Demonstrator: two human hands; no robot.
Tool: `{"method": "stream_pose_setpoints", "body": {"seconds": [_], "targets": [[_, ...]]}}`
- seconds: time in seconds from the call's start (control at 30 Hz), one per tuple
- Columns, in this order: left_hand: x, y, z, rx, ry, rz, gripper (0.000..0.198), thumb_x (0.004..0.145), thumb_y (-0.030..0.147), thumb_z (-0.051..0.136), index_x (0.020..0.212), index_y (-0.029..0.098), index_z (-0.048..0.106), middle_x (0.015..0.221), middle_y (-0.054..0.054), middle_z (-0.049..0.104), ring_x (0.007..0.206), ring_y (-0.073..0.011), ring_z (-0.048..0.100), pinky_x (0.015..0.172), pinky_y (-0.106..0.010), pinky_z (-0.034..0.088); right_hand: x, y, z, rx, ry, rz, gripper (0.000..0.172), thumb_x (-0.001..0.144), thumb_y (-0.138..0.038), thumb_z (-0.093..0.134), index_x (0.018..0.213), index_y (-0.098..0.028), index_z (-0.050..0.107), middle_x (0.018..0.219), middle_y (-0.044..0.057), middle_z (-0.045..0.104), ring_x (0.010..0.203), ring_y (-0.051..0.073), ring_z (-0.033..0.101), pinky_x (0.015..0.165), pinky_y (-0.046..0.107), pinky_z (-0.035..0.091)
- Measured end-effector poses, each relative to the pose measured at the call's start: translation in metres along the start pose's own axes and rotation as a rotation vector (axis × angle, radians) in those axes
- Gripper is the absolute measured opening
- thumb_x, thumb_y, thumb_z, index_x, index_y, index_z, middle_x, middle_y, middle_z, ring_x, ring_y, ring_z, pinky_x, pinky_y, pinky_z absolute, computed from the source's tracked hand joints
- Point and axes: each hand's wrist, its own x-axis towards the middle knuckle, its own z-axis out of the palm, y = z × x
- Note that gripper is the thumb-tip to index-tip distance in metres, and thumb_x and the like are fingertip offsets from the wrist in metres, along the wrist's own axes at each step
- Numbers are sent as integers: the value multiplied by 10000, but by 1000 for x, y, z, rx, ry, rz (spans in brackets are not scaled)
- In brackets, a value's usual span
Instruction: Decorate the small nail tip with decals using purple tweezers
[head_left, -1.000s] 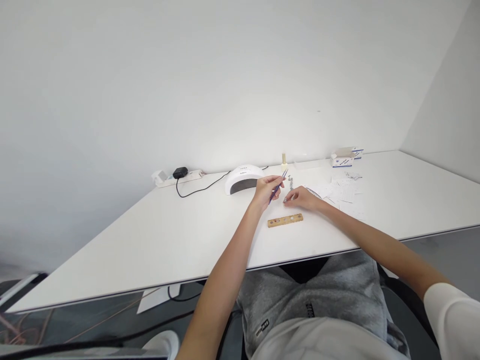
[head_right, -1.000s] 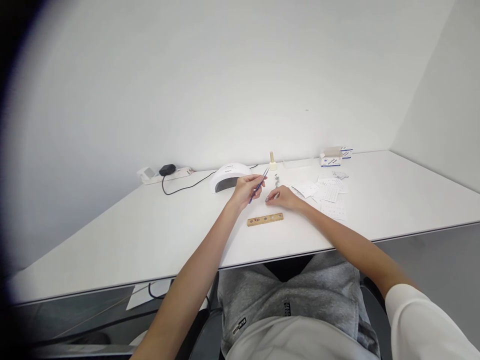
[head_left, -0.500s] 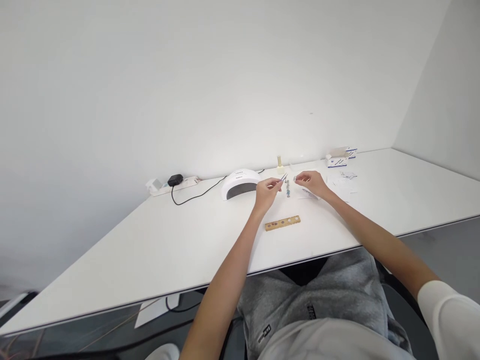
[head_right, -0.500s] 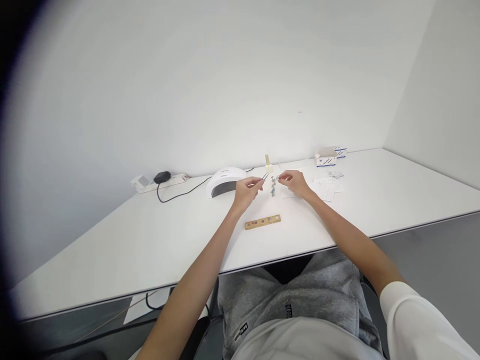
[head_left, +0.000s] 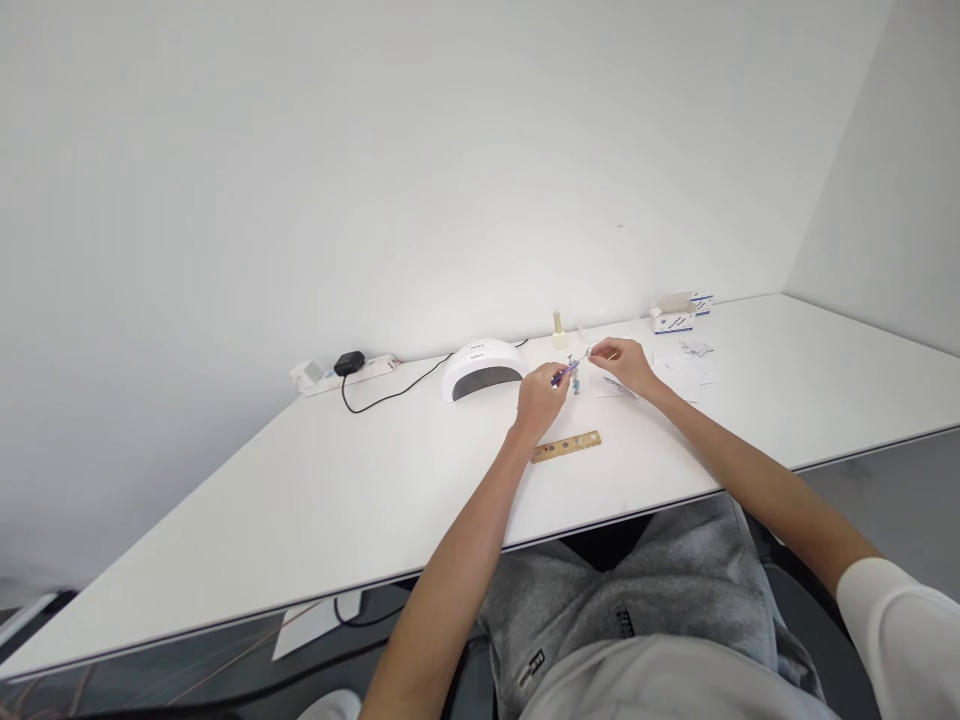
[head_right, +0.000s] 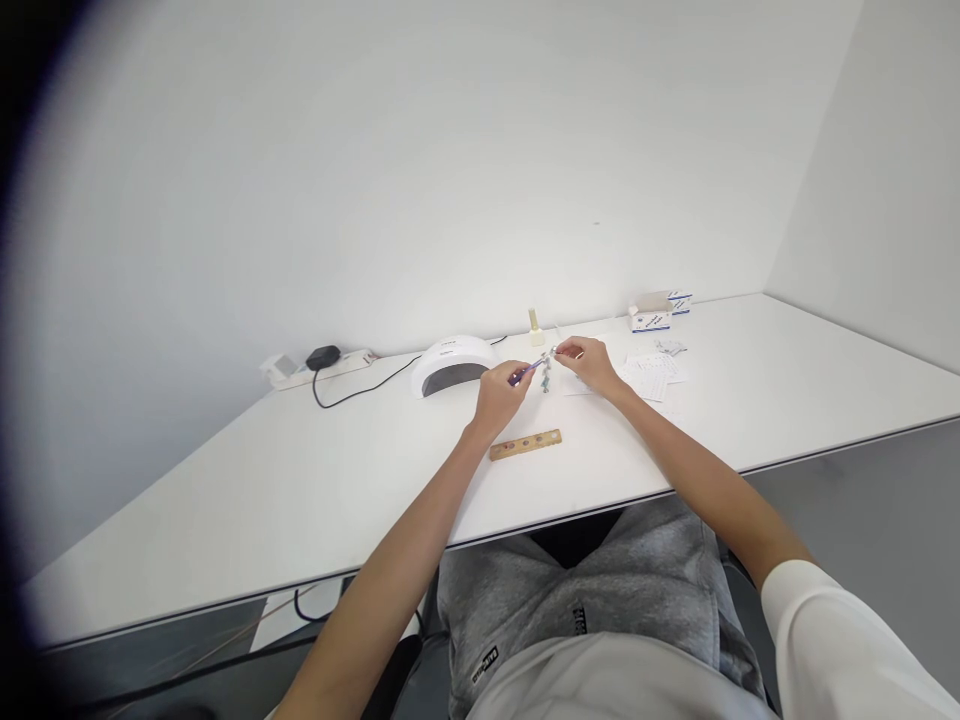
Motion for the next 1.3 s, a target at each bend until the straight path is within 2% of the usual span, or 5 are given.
{"method": "stream_pose_setpoints", "body": {"seconds": [1.3], "targets": [[2,1,-2,20,-60,-28,150,860,205,558,834,170,702,836,-54,719,727,-169,631,694,-279,473,-5,-14,-2,-53,-41,-22,106,720,-271,668,763,-179,698,727,35,687,667,150,594,657,284,462]]}}
